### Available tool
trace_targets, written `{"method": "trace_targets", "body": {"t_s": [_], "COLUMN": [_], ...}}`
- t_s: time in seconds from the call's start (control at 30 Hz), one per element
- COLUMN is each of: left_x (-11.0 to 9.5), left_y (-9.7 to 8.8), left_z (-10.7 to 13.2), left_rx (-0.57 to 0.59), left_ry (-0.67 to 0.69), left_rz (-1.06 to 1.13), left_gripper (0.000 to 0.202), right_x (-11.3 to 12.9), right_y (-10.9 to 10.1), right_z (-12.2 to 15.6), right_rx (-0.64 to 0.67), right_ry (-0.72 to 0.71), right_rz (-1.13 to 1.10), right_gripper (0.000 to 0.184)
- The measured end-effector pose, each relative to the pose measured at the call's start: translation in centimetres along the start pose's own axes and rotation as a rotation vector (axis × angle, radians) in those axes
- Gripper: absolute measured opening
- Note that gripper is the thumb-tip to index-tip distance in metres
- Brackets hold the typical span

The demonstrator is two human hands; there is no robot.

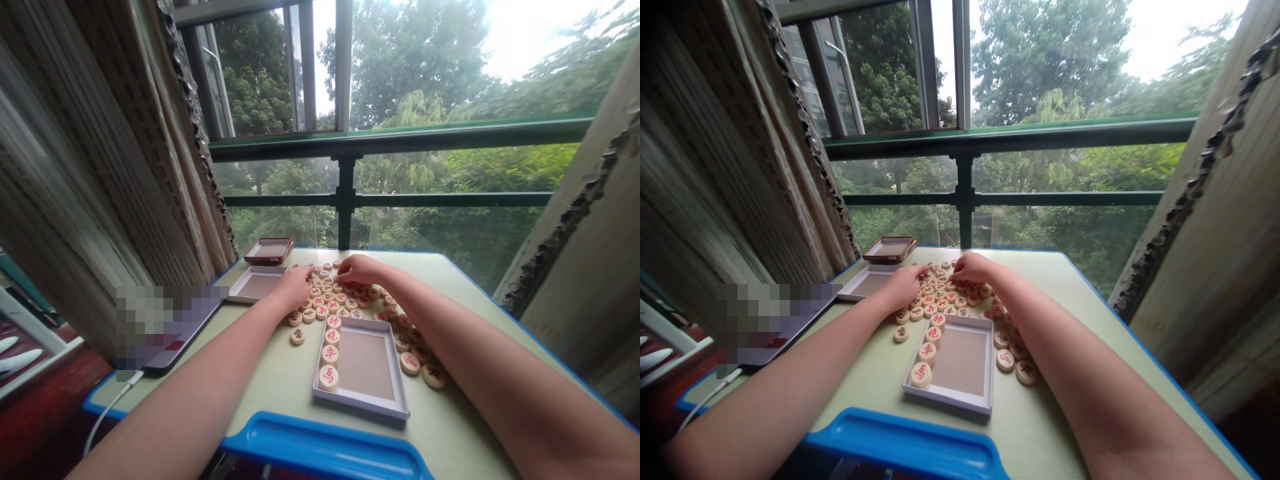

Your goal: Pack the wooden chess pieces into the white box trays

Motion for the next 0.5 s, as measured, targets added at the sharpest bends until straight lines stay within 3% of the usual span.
{"method": "trace_targets", "body": {"t_s": [0.17,0.4,0.5], "left_x": [-0.01,0.09,-0.01], "left_y": [0.01,0.17,0.09], "left_z": [-0.03,-0.11,-0.03], "left_rx": [-0.002,-0.016,-0.013], "left_ry": [0.001,-0.013,-0.008], "left_rz": [-0.001,0.004,0.007], "left_gripper": [0.041,0.04,0.04], "right_x": [-0.38,0.16,0.06], "right_y": [-0.26,-0.29,-0.29], "right_z": [0.09,0.04,0.08], "right_rx": [-0.029,0.023,-0.006], "right_ry": [0.034,0.009,0.032], "right_rz": [-0.065,-0.103,-0.124], "right_gripper": [0.04,0.024,0.027]}}
Point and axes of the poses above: each hand's wrist, its own z-axis away from the middle knuckle, its own y-axis out of the palm, x = y × z, the point moved 5 cm from there along -z, towards the middle knuckle, and after that the axes turned 7 degrees about z, right-handed, at the moved point
